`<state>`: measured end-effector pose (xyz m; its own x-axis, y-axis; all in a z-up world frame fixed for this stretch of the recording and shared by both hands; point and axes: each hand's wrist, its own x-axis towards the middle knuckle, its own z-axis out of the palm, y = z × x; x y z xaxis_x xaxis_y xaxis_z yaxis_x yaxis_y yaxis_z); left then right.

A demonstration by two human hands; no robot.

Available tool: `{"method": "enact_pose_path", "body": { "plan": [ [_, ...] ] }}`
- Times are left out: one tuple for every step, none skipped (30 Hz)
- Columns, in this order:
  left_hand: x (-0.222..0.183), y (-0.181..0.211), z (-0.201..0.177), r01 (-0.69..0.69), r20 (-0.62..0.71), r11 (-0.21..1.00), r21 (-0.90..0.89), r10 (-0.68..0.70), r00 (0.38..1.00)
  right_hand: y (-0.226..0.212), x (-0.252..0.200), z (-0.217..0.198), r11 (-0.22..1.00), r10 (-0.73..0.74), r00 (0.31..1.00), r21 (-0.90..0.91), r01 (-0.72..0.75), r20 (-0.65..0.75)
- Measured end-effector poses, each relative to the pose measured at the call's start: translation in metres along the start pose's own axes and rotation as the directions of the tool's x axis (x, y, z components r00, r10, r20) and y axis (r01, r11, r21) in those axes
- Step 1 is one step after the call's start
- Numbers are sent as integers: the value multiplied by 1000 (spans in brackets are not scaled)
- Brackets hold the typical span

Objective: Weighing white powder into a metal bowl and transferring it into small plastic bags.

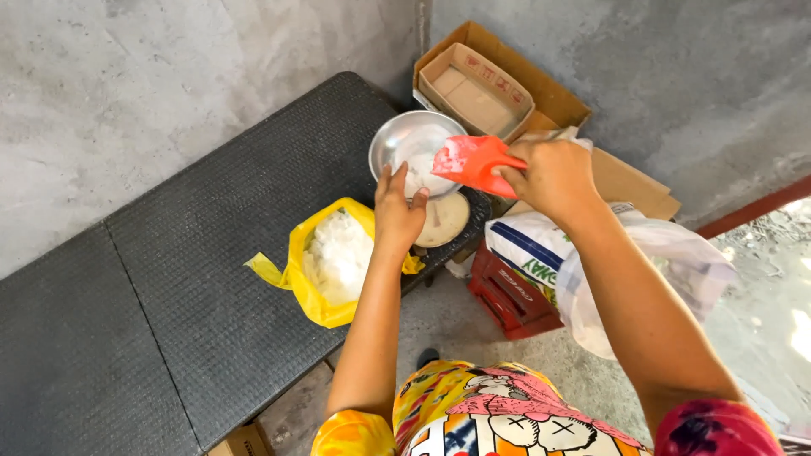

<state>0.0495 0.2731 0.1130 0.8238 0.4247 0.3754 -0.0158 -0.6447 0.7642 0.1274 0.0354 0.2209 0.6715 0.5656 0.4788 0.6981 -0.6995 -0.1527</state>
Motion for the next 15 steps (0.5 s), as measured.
{"method": "enact_pose_path", "body": {
  "plan": [
    [-8, 7, 1, -8, 2, 1000, 1, 8, 1000, 7, -14, -2, 1000, 5, 1000, -1, -5, -6],
    [-15, 15, 2, -35, -52, 999, -5, 35, 998, 15, -28, -4, 995, 54, 996, 82, -47, -77],
    [-22, 24, 5, -65, -105, 998, -13, 63, 993, 26, -42, -7, 983, 108, 984, 164, -84, -144],
    [-29, 35, 7, -74, -102, 997, -17, 72, 992, 25, -53, -19, 983, 113, 982, 159, -89, -152],
    [-38, 47, 11, -120, -143, 992, -38, 113, 983, 24, -67, -33, 939, 259, 963, 254, -232, -77],
    [-47, 60, 15, -165, -186, 985, -57, 152, 971, 25, -82, -47, 865, 392, 920, 336, -372, 9],
    [-55, 72, 23, -169, -171, 983, -65, 156, 973, 36, -99, -52, 861, 407, 913, 329, -387, 8],
    [-63, 85, 32, -195, -171, 978, -74, 180, 969, 47, -116, -59, 814, 444, 895, 397, -424, 46],
    [-72, 98, 39, -224, -170, 971, -82, 208, 963, 56, -134, -65, 759, 478, 875, 462, -458, 82],
    [-80, 111, 50, -231, -154, 969, -91, 216, 964, 65, -153, -75, 754, 495, 865, 458, -472, 77],
    [-88, 123, 61, -244, -136, 964, -105, 229, 964, 75, -171, -83, 730, 527, 848, 485, -482, 49],
    [-96, 135, 71, -257, -119, 959, -120, 243, 963, 84, -189, -92, 706, 559, 829, 512, -489, 21],
    [-105, 145, 85, -262, -109, 957, -127, 249, 962, 94, -209, -99, 703, 569, 822, 509, -497, 17],
    [-114, 154, 97, -272, -91, 953, -129, 262, 961, 103, -228, -106, 682, 606, 794, 488, -545, 39],
    [-120, 162, 109, -285, -78, 950, -128, 276, 958, 112, -244, -111, 661, 638, 767, 469, -586, 59]
  ]
}}
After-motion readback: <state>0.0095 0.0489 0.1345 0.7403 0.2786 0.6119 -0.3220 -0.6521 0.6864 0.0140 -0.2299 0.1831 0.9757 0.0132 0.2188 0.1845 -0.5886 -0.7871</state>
